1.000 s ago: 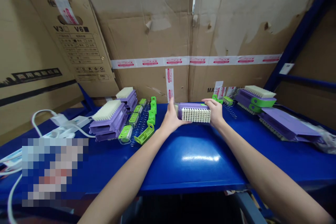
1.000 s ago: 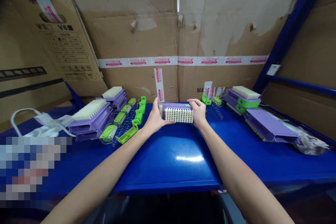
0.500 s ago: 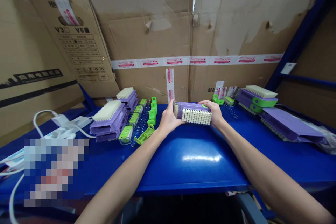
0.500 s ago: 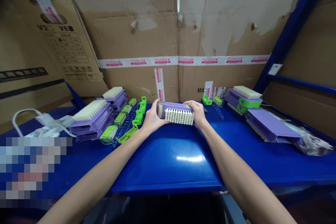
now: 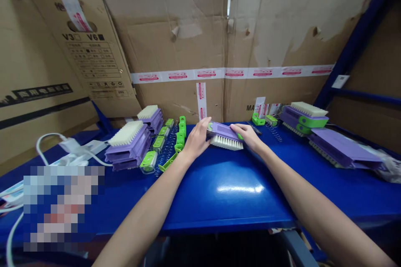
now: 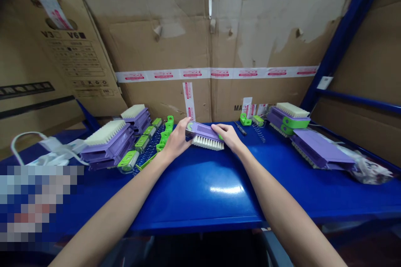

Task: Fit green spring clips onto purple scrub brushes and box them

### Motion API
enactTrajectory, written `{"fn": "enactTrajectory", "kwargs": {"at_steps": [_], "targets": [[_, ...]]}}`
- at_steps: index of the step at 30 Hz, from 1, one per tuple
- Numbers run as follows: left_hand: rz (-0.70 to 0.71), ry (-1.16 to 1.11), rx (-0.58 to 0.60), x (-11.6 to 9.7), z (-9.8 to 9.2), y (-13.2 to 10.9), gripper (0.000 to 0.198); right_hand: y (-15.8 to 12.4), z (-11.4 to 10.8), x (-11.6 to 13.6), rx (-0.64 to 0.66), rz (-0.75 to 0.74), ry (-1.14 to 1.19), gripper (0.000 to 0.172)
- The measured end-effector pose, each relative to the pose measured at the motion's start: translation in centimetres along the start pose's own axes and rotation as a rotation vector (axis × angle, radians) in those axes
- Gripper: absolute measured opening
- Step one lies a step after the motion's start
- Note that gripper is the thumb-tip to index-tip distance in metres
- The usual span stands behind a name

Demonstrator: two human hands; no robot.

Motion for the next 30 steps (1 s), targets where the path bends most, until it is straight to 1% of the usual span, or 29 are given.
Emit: {"fn": "enactTrajectory", "kwargs": {"at_steps": [3,6,9,12,14,16,18,20,22,24,26,28,30], "targets": [[0.035,0.072,-0.019,-0.2,-0.4,0.0,0.07,-0.3,0.4,0.1,0.077,0.046,-0.058,0.045],[0.07,0.101,-0.031,-0.6,-0.8,0.0,0.064,-0.4,0.6,-0.1,0.165,0.106,-0.023,0.046],[0.081,0.03,-0.044,-1.1,-0.9,0.3,0.071,-0.4,0.3,-0.8,0.177,0.204,0.087,0.044],[0.011,-0.078,-0.061,-1.4,-0.8,0.6,0.081,-0.5,0.5,-1.5,0.237,0.319,0.281,0.042],[-0.057,-0.126,-0.081,-1.5,-0.7,0.8,0.08,-0.8,1.1,-1.6,0.29,0.381,0.382,0.039],[-0.139,-0.164,-0.093,-1.2,-0.6,0.9,0.074,-1.1,1.7,-1.7,0.312,0.429,0.438,0.035],[-0.241,-0.214,-0.088,-0.8,-0.4,0.8,0.065,-1.1,2.1,-1.8,0.269,0.449,0.441,0.028],[-0.349,-0.285,-0.067,-0.1,0.0,0.5,0.057,-1.0,1.9,-1.9,0.17,0.441,0.382,0.019],[-0.471,-0.378,-0.023,0.6,0.8,0.1,0.053,-0.8,1.7,-2.2,0.085,0.429,0.31,0.011],[-0.605,-0.466,0.017,1.4,1.7,-0.6,0.051,-0.6,1.6,-2.4,0.058,0.414,0.275,0.009],[-0.706,-0.527,0.043,2.0,2.5,-1.3,0.048,-0.3,1.6,-2.7,0.048,0.409,0.268,0.01],[-0.742,-0.554,0.062,2.4,3.0,-1.7,0.046,0.0,1.5,-3.1,0.021,0.412,0.261,0.011],[-0.737,-0.545,0.091,2.4,3.1,-1.8,0.045,0.2,1.4,-3.4,-0.015,0.417,0.26,0.011]]}}
Point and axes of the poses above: each hand's wrist, its own y-axis towards the middle knuckle, its own z-axis out of the palm, x = y × z, the point moved 6 cm from there along y, towards the middle knuckle, and after that the axes turned 13 degrees about z, right-handed, at the moved point
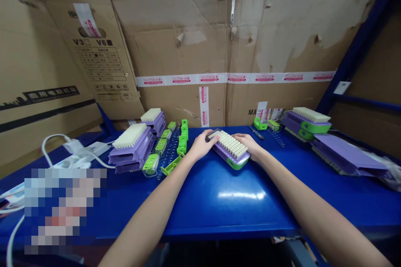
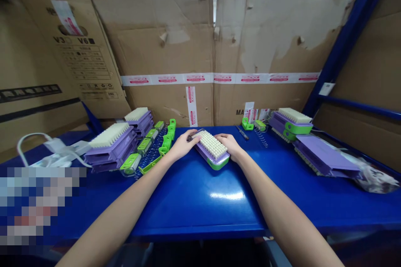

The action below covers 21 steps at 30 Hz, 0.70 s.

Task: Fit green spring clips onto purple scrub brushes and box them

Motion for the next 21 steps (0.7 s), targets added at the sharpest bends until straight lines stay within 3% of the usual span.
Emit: {"fn": "enactTrajectory", "kwargs": {"at_steps": [6,10,13,16,21], "targets": [[0.058,0.125,-0.126,-2.2,-0.2,-0.4,0.054,0.2,-0.9,-0.1,-0.183,-0.012,0.068,0.011],[-0.025,-0.029,-0.108,-3.1,1.7,-1.1,0.084,-0.2,-1.3,0.1,-0.257,0.008,0.165,0.018],[-0.056,-0.16,-0.07,-3.0,3.4,-1.5,0.098,-0.9,-0.7,0.8,-0.223,-0.055,0.274,0.026],[-0.126,-0.299,-0.071,-2.0,4.3,-1.6,0.09,-1.8,0.5,2.0,-0.13,-0.235,0.312,0.035],[-0.225,-0.458,-0.079,-1.7,4.0,-1.5,0.065,-2.9,2.0,2.9,-0.127,-0.49,-0.033,0.055]]}}
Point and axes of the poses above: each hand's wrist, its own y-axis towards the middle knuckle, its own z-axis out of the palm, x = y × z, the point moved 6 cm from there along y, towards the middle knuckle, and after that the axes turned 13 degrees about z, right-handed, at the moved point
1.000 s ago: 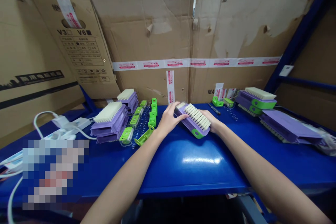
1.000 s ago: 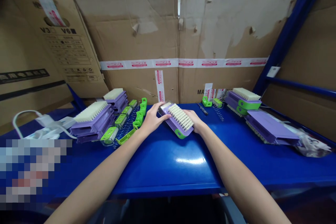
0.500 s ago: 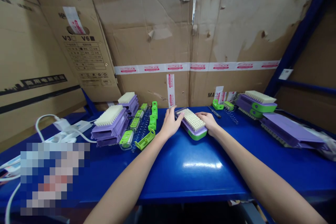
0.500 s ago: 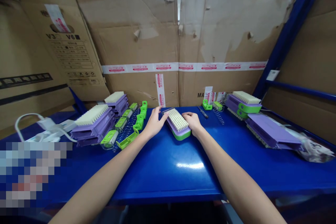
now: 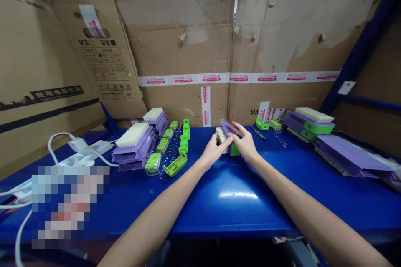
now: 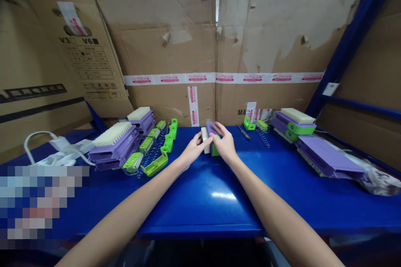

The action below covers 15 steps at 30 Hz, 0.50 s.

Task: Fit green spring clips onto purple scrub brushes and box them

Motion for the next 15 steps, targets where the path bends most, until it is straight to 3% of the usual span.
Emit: {"fn": "enactTrajectory", "kwargs": {"at_steps": [4,9,12,15], "targets": [[-0.026,-0.013,0.005,-0.5,0.0,0.1,0.051,0.4,-0.5,-0.5,-0.022,0.0,-0.043,0.072],[-0.052,0.027,-0.009,0.1,0.2,0.3,0.048,0.9,-0.7,-1.7,-0.063,0.159,-0.182,0.049],[-0.184,-0.102,-0.024,0.3,0.1,-0.1,0.057,0.5,-0.3,-2.2,-0.002,0.26,-0.027,0.044],[-0.256,-0.193,-0.001,0.0,-0.1,-0.4,0.05,0.1,0.3,-1.6,0.084,0.262,0.047,0.043]]}}
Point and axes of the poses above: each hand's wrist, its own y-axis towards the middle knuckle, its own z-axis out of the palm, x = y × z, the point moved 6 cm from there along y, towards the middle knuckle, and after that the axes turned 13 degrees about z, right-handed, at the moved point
